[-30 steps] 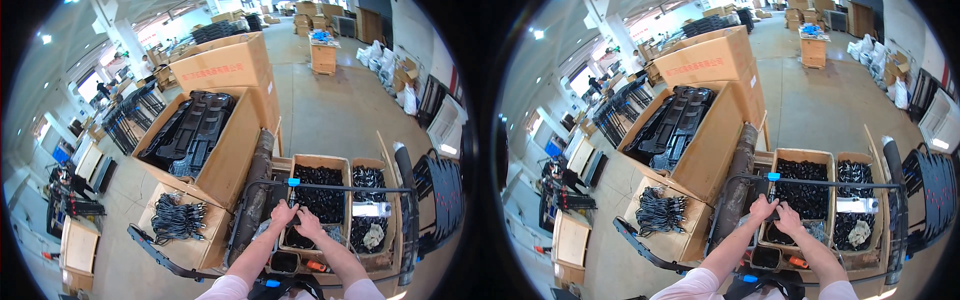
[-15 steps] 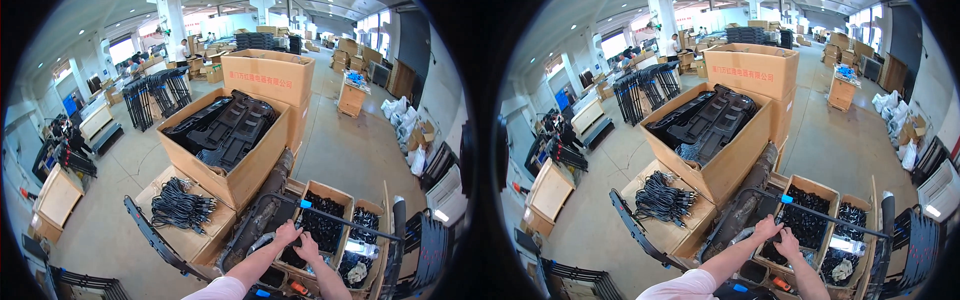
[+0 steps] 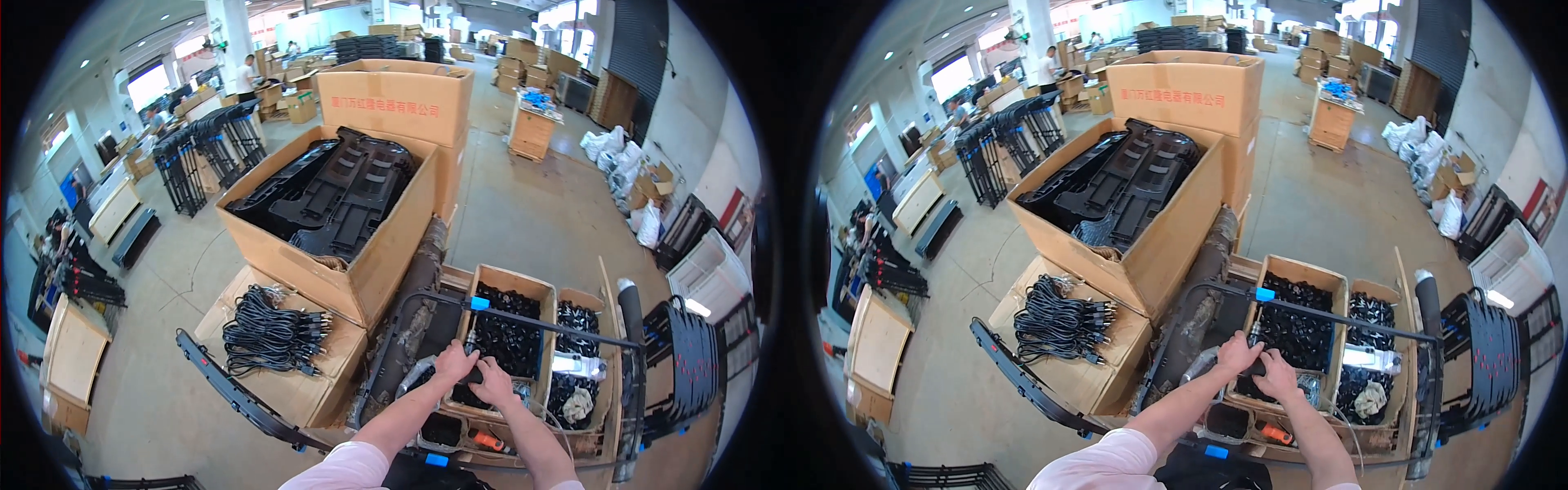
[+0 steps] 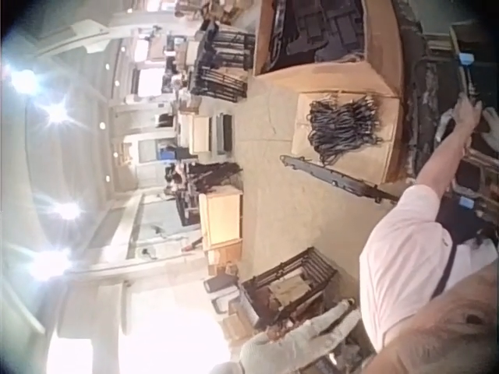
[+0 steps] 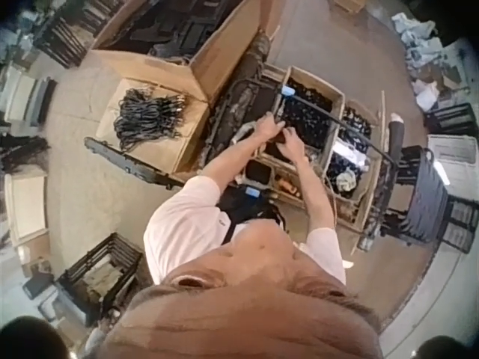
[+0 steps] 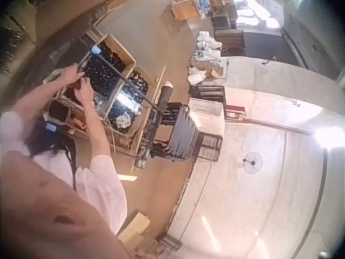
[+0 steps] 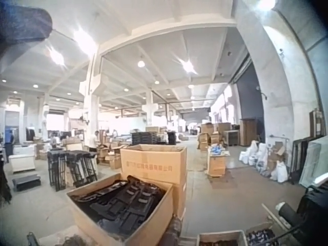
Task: Assembling components of a leaf blower, including the plastic motor housing and blower tubes, using a pneumatic screwdriver and screws.
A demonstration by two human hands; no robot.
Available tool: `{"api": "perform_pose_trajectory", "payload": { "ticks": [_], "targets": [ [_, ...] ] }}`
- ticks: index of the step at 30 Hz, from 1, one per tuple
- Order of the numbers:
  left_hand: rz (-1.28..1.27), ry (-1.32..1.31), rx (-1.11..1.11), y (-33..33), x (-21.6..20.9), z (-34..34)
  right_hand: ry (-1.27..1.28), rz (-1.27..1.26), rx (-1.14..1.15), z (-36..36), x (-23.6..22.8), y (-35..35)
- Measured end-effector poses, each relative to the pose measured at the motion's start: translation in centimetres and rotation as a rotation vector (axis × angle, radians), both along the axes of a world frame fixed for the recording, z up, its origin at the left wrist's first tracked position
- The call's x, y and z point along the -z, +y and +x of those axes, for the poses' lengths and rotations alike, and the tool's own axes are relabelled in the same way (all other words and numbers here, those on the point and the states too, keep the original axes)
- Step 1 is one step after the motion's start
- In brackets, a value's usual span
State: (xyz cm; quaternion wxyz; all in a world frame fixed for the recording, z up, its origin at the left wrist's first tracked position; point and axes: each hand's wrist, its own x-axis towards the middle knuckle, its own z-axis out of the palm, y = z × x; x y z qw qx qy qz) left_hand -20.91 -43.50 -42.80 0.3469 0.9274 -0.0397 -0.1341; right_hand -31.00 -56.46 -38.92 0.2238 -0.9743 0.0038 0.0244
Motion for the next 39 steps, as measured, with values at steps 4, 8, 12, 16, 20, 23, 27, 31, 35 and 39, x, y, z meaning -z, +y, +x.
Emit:
{"api": "perform_pose_trajectory", "payload": {
  "ticks": [4, 8, 12, 16, 20, 23, 27, 31, 35, 39],
  "targets": [
    [-0.044, 0.033, 0.014, 1.7, -1.2, -3.0, -0.029, -0.019, -0.009, -3.0, -1.2, 1.4],
    [-0.137, 0.158, 0.011, 3.0, -5.8, -8.1, -0.138, -0.009, 0.048, -8.6, -3.6, 2.8],
    [-0.730, 0.226, 0.036, 6.3, -2.6, -12.7, -0.221, -0.008, 0.012, -14.8, -9.6, 7.2],
    [-0.559, 0.125, 0.011, 8.1, -8.0, -22.0, -0.183, 0.034, 0.057, -22.8, -9.8, 8.4],
    [-0.498, 0.034, 0.007, 11.0, -6.9, -30.4, -0.120, 0.075, -0.008, -30.1, -7.8, 10.3],
    [-0.542, 0.032, -0.010, 13.7, -5.9, -35.9, -0.091, 0.094, -0.038, -34.4, -5.8, 12.4],
    [-0.469, 0.058, -0.123, 17.4, -1.3, -40.9, -0.078, 0.120, -0.124, -38.1, -2.6, 15.0],
    [-0.512, 0.175, -0.184, 19.9, 1.5, -42.7, 0.005, 0.153, -0.184, -39.0, 0.5, 16.8],
    [-0.442, 0.218, -0.214, 20.7, 3.2, -41.5, 0.107, 0.175, -0.156, -37.9, 1.2, 17.9],
    [-0.412, 0.233, -0.214, 20.7, 3.8, -39.9, 0.188, 0.152, -0.128, -36.6, 1.0, 18.4]
  ]
}}
